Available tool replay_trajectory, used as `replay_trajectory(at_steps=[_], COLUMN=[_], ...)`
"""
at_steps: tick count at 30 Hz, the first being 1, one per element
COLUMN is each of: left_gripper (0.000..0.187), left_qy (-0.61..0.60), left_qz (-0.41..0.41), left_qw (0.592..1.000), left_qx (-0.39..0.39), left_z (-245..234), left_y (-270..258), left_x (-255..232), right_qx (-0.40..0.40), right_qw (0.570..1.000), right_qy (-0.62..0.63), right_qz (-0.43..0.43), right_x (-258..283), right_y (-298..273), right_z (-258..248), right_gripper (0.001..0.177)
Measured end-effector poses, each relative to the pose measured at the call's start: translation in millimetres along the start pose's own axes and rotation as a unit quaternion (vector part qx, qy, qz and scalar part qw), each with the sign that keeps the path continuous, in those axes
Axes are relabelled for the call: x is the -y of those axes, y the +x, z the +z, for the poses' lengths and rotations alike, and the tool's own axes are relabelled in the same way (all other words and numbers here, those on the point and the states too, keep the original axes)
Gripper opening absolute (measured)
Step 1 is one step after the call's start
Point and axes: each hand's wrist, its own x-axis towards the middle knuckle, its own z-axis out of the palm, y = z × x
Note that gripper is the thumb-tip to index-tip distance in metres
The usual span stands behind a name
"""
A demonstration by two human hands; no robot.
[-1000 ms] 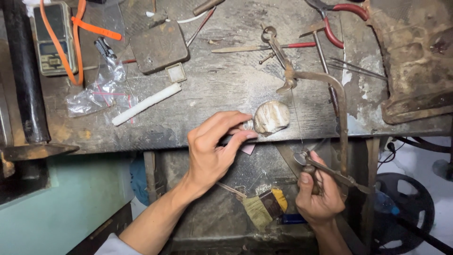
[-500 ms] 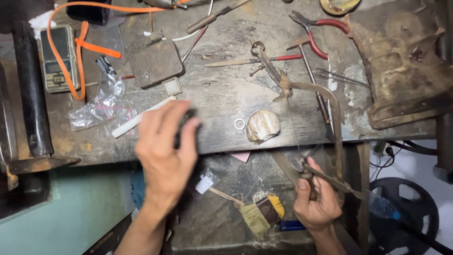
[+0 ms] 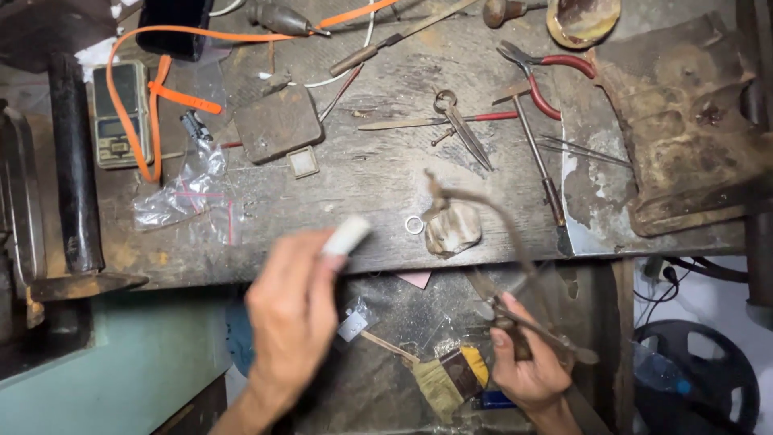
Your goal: Sawing a metal jewelry component on a wooden bench pin at a jeweler's workbench.
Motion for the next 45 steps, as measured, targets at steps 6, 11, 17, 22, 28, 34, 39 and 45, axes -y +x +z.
replay_trajectory(at_steps=[6, 11, 17, 22, 28, 34, 39, 45], left_gripper=[0.025, 0.026, 0.035, 0.034, 0.018, 0.027, 0.016, 0.014], left_qy=[-0.25, -0.343, -0.379, -0.213, 0.148, -0.104, -0.151, -0.22], left_qz=[-0.174, -0.25, -0.346, -0.302, 0.011, 0.125, 0.145, 0.058], left_qw=[0.933, 0.888, 0.849, 0.926, 0.986, 0.98, 0.97, 0.969], left_qx=[0.19, 0.178, 0.13, 0.076, -0.072, 0.111, 0.126, 0.098], left_z=[26, 27, 10, -16, -9, 33, 51, 54], left_y=[-23, -22, -22, -4, 5, 27, 43, 49], left_x=[-36, -30, 1, 20, 20, 6, 5, 0], right_qx=[0.064, 0.068, 0.094, 0.052, 0.046, -0.013, -0.019, -0.012], right_qw=[0.997, 0.997, 0.994, 0.996, 0.994, 0.995, 0.993, 0.992], right_qy=[0.039, -0.01, 0.024, -0.005, 0.103, 0.033, 0.046, 0.047], right_qz=[-0.028, -0.029, -0.051, -0.069, 0.009, 0.092, 0.104, 0.113], right_x=[4, 14, 15, -2, -7, 8, 6, 9], right_y=[-4, 4, 9, -13, -15, -4, -1, -4], right_z=[2, 2, 5, 9, 4, -3, -5, -7], right_gripper=[0.037, 0.03, 0.03, 0.022, 0.03, 0.037, 0.034, 0.035])
